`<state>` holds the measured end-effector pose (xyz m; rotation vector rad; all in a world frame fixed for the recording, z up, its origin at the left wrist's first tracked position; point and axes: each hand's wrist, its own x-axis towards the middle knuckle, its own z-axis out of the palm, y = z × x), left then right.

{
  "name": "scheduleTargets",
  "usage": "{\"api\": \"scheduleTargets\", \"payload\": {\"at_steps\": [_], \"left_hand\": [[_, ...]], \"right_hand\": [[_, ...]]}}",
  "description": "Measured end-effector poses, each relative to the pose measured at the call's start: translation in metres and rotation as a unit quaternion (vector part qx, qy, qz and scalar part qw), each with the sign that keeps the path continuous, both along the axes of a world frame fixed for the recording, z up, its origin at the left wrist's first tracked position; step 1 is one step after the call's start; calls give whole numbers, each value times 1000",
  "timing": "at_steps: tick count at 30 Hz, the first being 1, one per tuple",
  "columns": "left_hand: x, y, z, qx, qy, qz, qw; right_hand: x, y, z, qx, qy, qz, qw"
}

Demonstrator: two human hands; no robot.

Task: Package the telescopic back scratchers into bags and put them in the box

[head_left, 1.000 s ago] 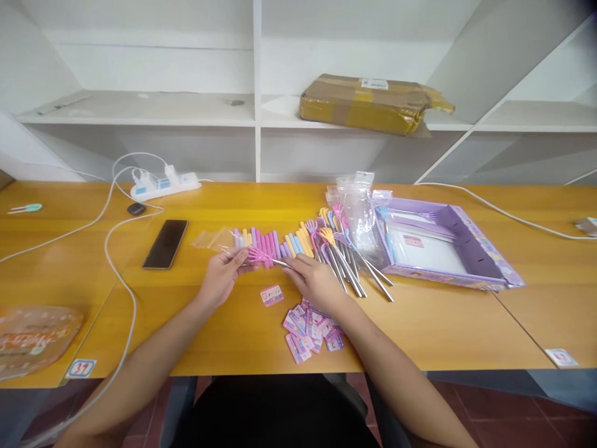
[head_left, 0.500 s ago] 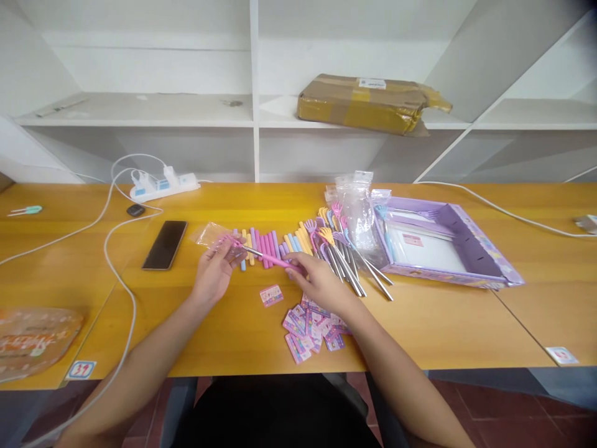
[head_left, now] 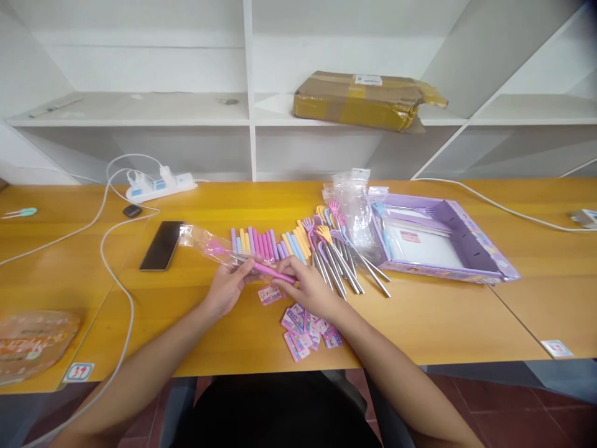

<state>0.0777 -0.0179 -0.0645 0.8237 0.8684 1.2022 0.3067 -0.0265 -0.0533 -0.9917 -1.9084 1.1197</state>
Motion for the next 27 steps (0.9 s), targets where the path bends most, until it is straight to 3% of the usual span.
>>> {"api": "scheduleTargets", "payload": {"at_steps": [3,6,10,15,21,24,27], "left_hand": [[-8,8,2,-9,-31,49,998],[-15,14,5,-25,-49,54,997],[-9,7,5,-27,-38,0,999],[6,-11,-2,-17,14,-113,993],[6,-10,-5,66,87,-142,984],[1,-6,-2,51,84,-97,990],[-3,-5,3,-7,43,-78,996]], "right_hand": [[-2,0,2,-45,87,25,995],[-1,0,5,-96,159,36,982],[-2,0,5,-102,160,29,981],[-10,-1,-4,-57,122,-32,990],[-17,-5,-11,-71,93,-55,992],[-13,-5,-9,-36,99,-11,994],[-7,-4,-5,88,39,35,995]]}}
